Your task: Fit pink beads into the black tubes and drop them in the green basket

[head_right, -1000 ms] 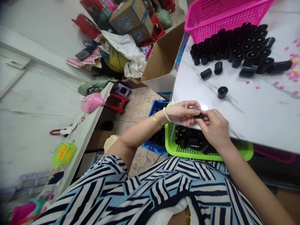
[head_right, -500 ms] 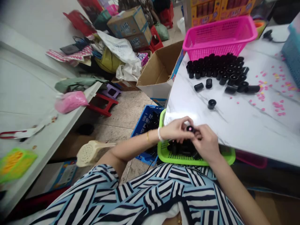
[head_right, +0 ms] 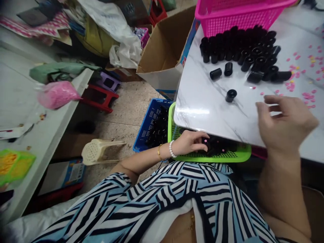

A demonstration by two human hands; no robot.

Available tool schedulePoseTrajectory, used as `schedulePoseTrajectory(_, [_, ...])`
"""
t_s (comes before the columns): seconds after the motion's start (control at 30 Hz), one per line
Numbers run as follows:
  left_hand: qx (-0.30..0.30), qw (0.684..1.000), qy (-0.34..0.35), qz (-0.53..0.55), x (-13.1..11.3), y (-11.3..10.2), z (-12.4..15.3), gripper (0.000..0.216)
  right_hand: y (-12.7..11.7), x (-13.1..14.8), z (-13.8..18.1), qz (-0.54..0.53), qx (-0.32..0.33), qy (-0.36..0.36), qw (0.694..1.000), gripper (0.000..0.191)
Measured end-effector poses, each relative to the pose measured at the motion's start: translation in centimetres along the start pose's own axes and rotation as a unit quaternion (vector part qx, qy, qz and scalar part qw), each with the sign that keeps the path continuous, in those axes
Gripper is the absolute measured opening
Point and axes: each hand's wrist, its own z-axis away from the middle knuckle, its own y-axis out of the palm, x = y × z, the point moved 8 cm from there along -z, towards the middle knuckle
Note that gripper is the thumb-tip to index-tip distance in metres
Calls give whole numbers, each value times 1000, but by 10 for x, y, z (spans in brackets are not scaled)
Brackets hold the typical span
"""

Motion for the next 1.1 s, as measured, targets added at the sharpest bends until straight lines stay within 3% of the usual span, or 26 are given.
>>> schedulePoseTrajectory(0.2, [1,984,54,-172,-2,8,20,53,-15,-60,37,19,9,77,997,34])
schedulePoseTrajectory(0.33, [-60,973,150,-167,-35,-10,16,48,-27,-101,53,26,8,126,992,34])
schedulePoseTrajectory(0.43, [-164,960,178,-137,-58,-46,-14,39,-30,-122,40,72,-6,117,991,28])
schedulePoseTrajectory(0.5, [-225,953,157,-126,-63,-69,-46,39,-22,-133,24,79,8,112,991,26])
schedulePoseTrajectory(0.57, [-245,953,125,-129,-63,-83,-84,45,-7,-139,4,76,30,103,991,27])
schedulePoseTrajectory(0.7, [-221,962,82,-136,-58,-83,-145,65,24,-142,-30,84,66,77,991,25])
schedulePoseTrajectory(0.8, [-183,968,84,-151,-55,-71,-167,43,34,-140,-37,98,78,70,990,14])
schedulePoseTrajectory(0.9, [-137,968,117,-174,-55,-58,-168,32,32,-129,-26,105,90,61,988,12])
schedulePoseTrajectory(1.1, [-101,958,176,-202,-58,-49,-153,48,24,-104,-6,91,104,29,990,17])
